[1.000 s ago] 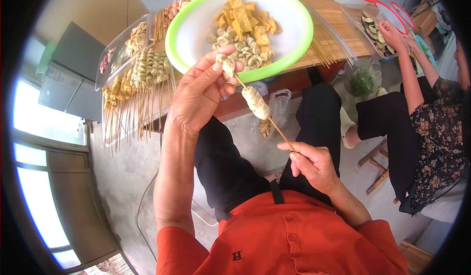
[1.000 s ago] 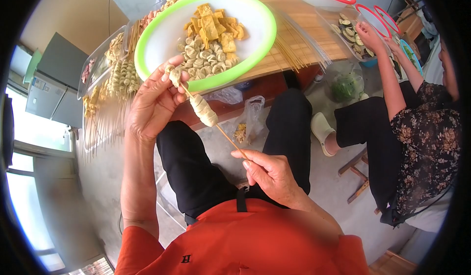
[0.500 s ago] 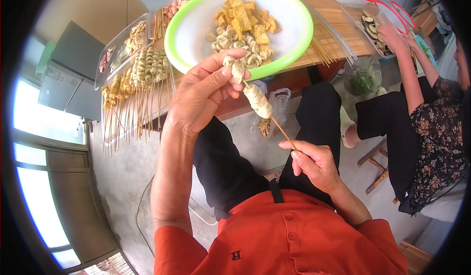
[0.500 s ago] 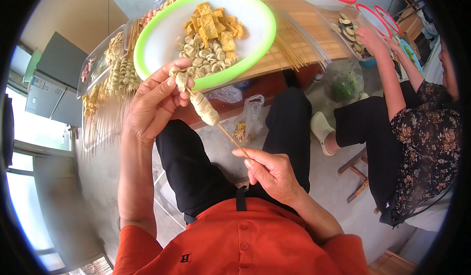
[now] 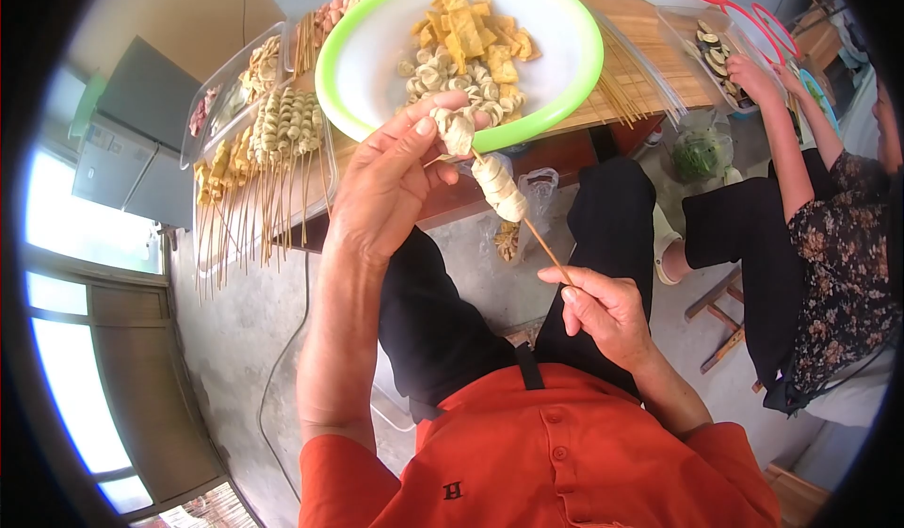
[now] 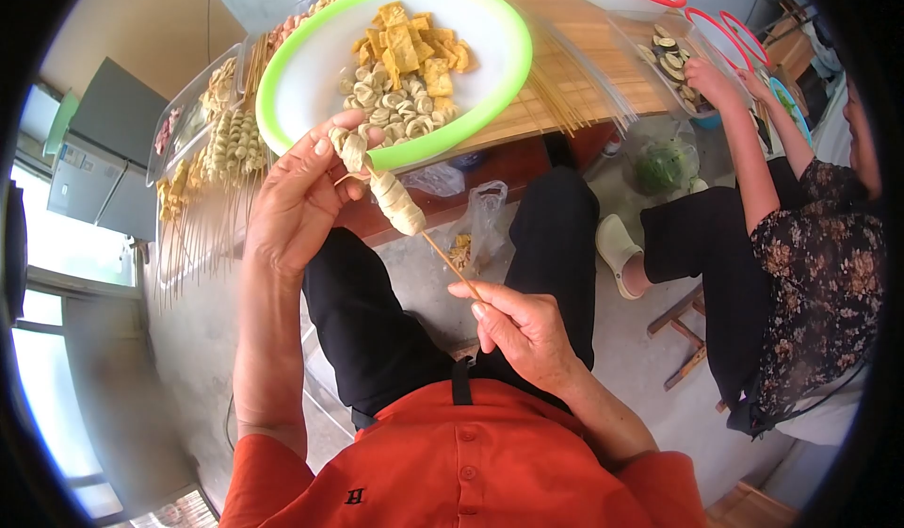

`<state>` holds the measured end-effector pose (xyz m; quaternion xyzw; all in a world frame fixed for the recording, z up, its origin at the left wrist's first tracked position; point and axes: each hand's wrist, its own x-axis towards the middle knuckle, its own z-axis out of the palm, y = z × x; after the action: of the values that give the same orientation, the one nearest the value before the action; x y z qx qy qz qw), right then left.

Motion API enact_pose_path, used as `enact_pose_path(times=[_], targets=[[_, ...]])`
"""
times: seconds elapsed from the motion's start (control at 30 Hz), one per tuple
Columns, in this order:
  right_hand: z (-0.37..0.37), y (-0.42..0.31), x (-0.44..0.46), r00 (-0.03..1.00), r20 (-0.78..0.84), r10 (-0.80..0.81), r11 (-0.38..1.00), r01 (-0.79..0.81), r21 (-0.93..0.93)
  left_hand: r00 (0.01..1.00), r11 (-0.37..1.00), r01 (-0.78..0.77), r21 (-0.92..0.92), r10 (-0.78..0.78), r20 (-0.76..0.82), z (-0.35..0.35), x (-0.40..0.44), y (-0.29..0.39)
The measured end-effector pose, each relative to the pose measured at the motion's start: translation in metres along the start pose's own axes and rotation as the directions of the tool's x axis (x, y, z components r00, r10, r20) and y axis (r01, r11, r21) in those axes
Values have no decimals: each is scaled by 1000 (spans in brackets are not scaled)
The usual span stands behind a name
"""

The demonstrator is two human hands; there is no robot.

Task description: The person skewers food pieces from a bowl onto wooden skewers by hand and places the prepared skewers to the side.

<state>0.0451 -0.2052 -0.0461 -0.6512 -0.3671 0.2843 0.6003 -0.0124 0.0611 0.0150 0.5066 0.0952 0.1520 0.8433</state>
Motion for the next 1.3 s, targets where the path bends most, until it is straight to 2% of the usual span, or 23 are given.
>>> enact_pose_path(times=[0.4, 0.63, 0.9, 0.97, 1.3], targets=[[0, 2, -1, 1000, 8, -11, 998, 11, -55, 1000, 982, -12, 189, 13, 0, -6, -5, 0], [-5, 7, -2, 998, 18, -58, 995, 60, -85, 998, 975, 49, 215, -54, 16, -3, -12, 10], [-11, 4, 1, 988, -16, -156, 970, 150, -189, 998, 931, 52, 362, -58, 4, -7, -17, 19], [-14, 3, 1, 990, 17, -141, 960, 141, -241, 997, 930, 60, 362, -70, 14, -7, -18, 21], [-13, 6, 2, 980, -2, -199, 945, 191, -267, 988, 920, 127, 370, -149, 30, -4, -21, 23]])
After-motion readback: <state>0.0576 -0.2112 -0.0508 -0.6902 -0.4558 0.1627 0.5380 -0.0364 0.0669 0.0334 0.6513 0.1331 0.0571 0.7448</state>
